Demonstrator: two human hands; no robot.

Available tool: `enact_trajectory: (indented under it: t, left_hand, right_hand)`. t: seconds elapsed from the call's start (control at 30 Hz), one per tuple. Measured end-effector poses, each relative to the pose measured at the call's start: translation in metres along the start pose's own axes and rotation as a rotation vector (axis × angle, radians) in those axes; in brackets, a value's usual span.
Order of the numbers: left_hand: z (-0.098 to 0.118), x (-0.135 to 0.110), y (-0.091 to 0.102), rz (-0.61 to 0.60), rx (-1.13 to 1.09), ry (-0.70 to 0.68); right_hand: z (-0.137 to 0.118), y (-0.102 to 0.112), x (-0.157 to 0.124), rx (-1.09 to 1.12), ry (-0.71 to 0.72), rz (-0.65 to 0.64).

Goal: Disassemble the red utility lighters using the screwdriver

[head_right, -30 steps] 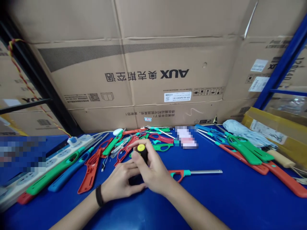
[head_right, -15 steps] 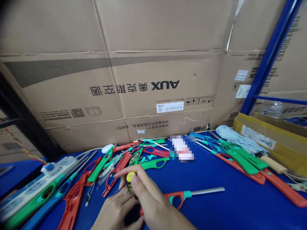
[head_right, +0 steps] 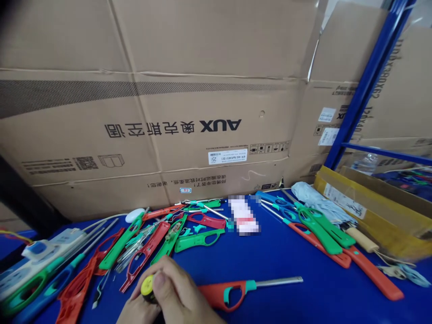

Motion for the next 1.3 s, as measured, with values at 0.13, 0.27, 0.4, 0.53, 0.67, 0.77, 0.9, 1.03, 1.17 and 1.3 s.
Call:
enact_trajectory:
  t: [0.13,0.27,0.4,0.53,0.67,0.77,0.9,1.03,1.17,1.3]
  left_hand:
    - [0.010,0.015,0.010,-0.084,-0.084,0.099]
    - [0.015,0.019,0.009,-0.206,-0.192,0.174]
    - [0.014,0.017,0.004,-0.255,-0.283,0.239]
    - [0.014,0.017,0.002,-0.292,-0.340,0.249]
    - [0.014,0.017,0.003,-0.294,-0.349,0.245]
    - [0.015,0.016,0.002,-0.291,-0.338,0.234]
    - [0.017,0.017,0.003,-0.295,-0.329,0.238]
    - [0.018,0.018,0.004,-0.306,-0.310,0.242]
    - [0.017,0.018,0.005,-0.288,-0.315,0.236]
    - [0.017,0.016,0.004,-0.290,-0.331,0.242]
  right_hand:
    - [-0.004,0.015,0.005,0.288,0.196,0.121]
    - [-0.002,0.032,0.009,0.511,0.253,0.192]
    - [0.004,0.032,0.009,0.539,0.234,0.257]
    - [0.006,0.027,0.009,0.496,0.255,0.274]
    - [0.007,0.030,0.009,0.465,0.293,0.316]
    - [0.009,0.029,0.009,0.423,0.297,0.293]
    - [0.010,0.028,0.009,0.380,0.312,0.269]
    - [0.011,0.027,0.010,0.382,0.299,0.245]
    - [0.012,0.026,0.011,0.372,0.278,0.276]
    - [0.013,0.023,0.010,0.363,0.264,0.258]
Point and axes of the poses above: each hand's wrist, its own x-axis towards the middle knuckle, its own y-axis out of the back of the hand, z = x × y, the point moved 3 cm from there along x, towards the middle knuckle, and after that the axes turned 2 degrees about x, right-handed, at the moved point
